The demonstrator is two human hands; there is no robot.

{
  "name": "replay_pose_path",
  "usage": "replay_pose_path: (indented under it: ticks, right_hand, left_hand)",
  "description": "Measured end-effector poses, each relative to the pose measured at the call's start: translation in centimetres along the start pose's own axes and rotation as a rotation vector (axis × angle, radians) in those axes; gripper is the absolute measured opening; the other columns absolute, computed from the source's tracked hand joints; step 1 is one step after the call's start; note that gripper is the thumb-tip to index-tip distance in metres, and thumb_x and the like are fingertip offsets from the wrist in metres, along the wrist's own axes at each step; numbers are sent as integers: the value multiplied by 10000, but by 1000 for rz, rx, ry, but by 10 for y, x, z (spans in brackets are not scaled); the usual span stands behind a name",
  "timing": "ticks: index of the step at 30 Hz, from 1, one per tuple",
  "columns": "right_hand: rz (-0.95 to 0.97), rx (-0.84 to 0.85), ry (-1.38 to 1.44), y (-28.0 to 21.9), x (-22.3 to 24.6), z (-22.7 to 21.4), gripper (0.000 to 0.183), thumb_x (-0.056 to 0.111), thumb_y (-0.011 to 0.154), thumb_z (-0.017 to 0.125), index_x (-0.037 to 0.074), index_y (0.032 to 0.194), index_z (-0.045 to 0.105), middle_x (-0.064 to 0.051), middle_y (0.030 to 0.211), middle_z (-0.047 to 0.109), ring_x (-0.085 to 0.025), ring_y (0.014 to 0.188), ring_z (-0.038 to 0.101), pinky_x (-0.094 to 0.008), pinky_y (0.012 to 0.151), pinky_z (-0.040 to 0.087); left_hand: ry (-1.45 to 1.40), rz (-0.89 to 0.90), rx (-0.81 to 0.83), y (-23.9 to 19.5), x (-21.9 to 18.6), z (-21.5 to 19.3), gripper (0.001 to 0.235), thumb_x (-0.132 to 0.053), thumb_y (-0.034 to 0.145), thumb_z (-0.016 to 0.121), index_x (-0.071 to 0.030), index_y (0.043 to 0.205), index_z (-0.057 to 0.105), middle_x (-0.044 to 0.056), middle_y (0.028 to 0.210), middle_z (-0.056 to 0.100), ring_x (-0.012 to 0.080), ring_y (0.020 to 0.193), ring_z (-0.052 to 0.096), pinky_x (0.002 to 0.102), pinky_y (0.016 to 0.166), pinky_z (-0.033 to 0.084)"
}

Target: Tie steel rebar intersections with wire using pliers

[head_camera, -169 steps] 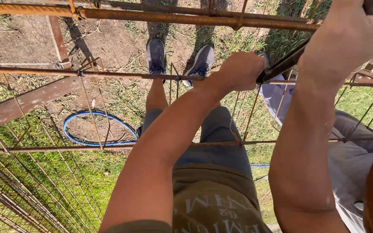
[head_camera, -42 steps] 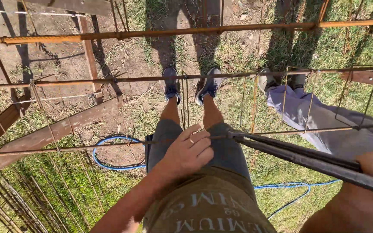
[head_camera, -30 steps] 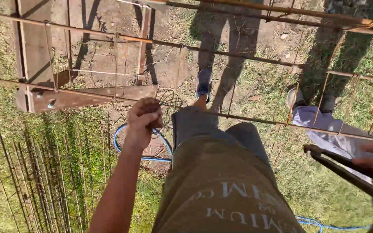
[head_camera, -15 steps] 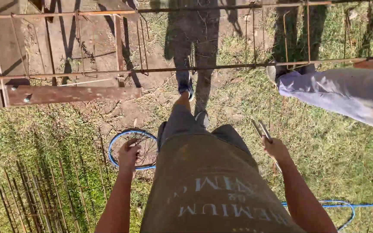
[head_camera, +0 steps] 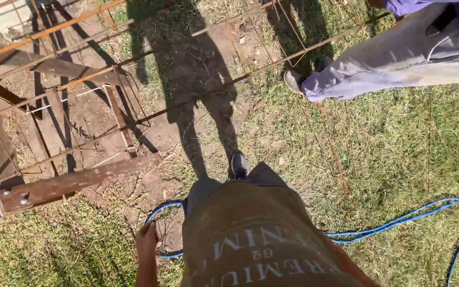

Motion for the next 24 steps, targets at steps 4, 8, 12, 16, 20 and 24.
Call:
replay_pose_path:
  ticks: [4,8,12,16,20,24]
  right_hand:
    - [-218,-42,136,26,63,43,108,72,898,694,-18,842,713,-149,713,678,-262,619,618,-427,579,518]
    - [-383,-75,217,7,150,51,107,98,893,700,7,876,753,-122,756,708,-244,652,634,-389,570,500]
    - [-484,-271,35,-112,270,55,271,175,862,729,-58,994,684,-186,687,579,-274,564,592,-369,471,493]
    - [-623,-205,-204,-244,386,111,119,198,937,666,84,942,631,-45,810,572,-178,713,530,-374,673,487]
    - [-824,-128,-264,-318,449,182,244,90,947,568,48,1177,638,-102,1083,740,-220,947,648,-395,703,540]
    - [-979,132,-350,-338,465,243,355,168,882,666,63,1222,655,-98,1120,759,-215,1090,717,-380,859,559]
  left_hand:
    - [105,293,224,-23,-85,9,339,-169,1003,598,-29,1298,688,128,996,736,179,699,541,307,644,461]
    - [-16,292,228,-64,-129,-1,355,-118,1030,517,-63,1360,635,168,1320,683,303,1215,631,470,1129,440]
    - [-382,326,347,-73,-147,9,252,-223,1007,618,-135,1226,707,100,816,705,198,795,651,347,742,544]
    - [-839,297,646,-104,-169,31,145,-216,942,706,-75,954,675,39,738,636,166,620,586,333,513,501]
    - [-862,265,792,-124,-161,36,67,-203,979,665,-146,1007,646,67,747,652,195,650,600,343,520,500]
    - [-971,223,838,-144,-160,30,116,-216,985,652,-104,957,640,42,746,622,184,627,582,357,501,506]
Point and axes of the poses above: each hand's wrist, its own y-axis towards the middle knuckle, its own z-axis out of the palm, x = y × z, the point moved 7 cm from there along y, towards the middle knuckle
